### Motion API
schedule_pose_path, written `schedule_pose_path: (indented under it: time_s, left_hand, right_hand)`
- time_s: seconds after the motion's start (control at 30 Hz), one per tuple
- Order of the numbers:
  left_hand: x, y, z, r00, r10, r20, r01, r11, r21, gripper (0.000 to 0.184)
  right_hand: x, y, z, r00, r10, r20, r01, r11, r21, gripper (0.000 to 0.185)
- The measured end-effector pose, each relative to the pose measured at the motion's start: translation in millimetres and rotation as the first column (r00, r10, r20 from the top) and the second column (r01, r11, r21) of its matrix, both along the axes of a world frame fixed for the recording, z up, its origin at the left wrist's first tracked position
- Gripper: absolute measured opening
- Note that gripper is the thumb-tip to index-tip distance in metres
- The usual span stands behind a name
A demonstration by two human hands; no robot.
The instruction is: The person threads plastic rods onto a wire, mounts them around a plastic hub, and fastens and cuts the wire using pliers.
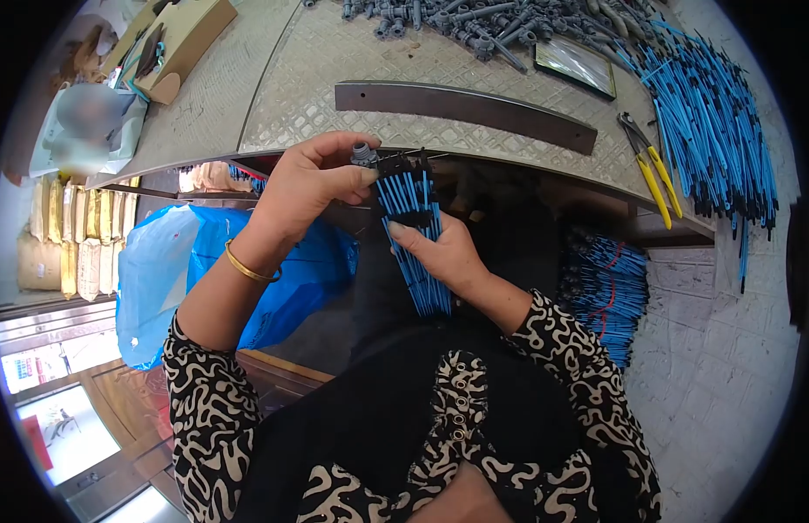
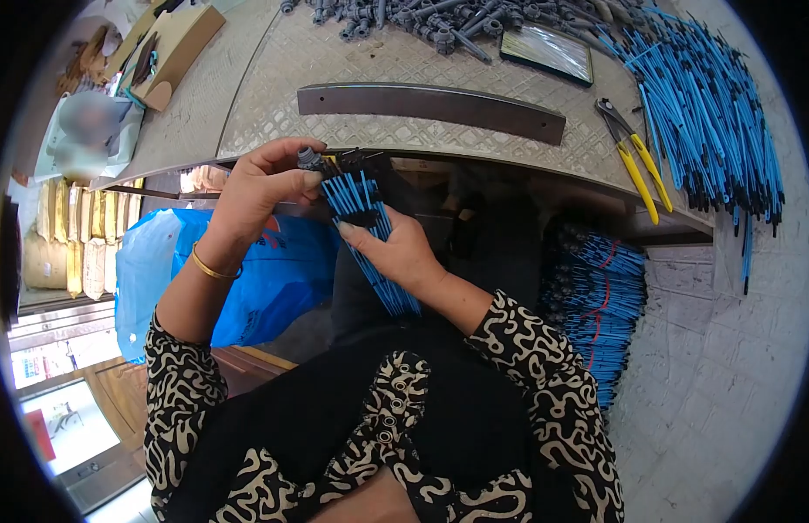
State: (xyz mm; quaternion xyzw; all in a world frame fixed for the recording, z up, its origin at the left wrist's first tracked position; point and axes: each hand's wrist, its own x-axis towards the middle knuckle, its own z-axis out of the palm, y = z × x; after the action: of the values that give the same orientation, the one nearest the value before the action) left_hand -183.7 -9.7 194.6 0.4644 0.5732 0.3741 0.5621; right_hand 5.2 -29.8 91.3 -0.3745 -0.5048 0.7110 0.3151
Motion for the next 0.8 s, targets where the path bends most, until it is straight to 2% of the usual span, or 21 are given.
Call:
schedule_pose_path:
  time_s: [0.17,0.27,0.37,0.47,0.57,0.67,0.8]
  left_hand:
    - [0,1,-1,0.997,-0.053,0.056,0.052,0.999,0.016,0.033]
    - [-6,3,-6,0.983,-0.105,0.153,0.106,0.994,0.005,0.033]
    - [-9,3,-7,0.971,-0.135,0.197,0.145,0.989,-0.037,0.033]
    - [-11,3,-11,0.965,-0.143,0.22,0.146,0.989,0.003,0.036]
    - [-3,2,-14,0.959,-0.061,0.276,0.069,0.997,-0.022,0.037]
    - [-1,-1,-28,0.968,-0.024,0.249,0.012,0.999,0.049,0.035]
    - [10,-10,-24,0.999,0.034,0.03,-0.038,0.986,0.164,0.033]
  right_hand:
    - [3,4,-4,1.0,0.009,-0.03,-0.009,1.0,-0.013,0.043]
    - [6,13,-10,0.989,0.114,-0.092,-0.115,0.993,-0.008,0.05]
    - [11,21,-4,0.961,0.242,-0.13,-0.259,0.956,-0.138,0.054]
    - [9,18,0,0.968,0.21,-0.139,-0.222,0.973,-0.072,0.056]
    - [7,15,-9,0.985,0.137,-0.109,-0.136,0.991,0.019,0.055]
    - [8,14,-12,0.991,0.119,-0.068,-0.119,0.993,-0.003,0.055]
    - [8,12,-11,0.995,0.07,-0.072,-0.069,0.998,0.012,0.054]
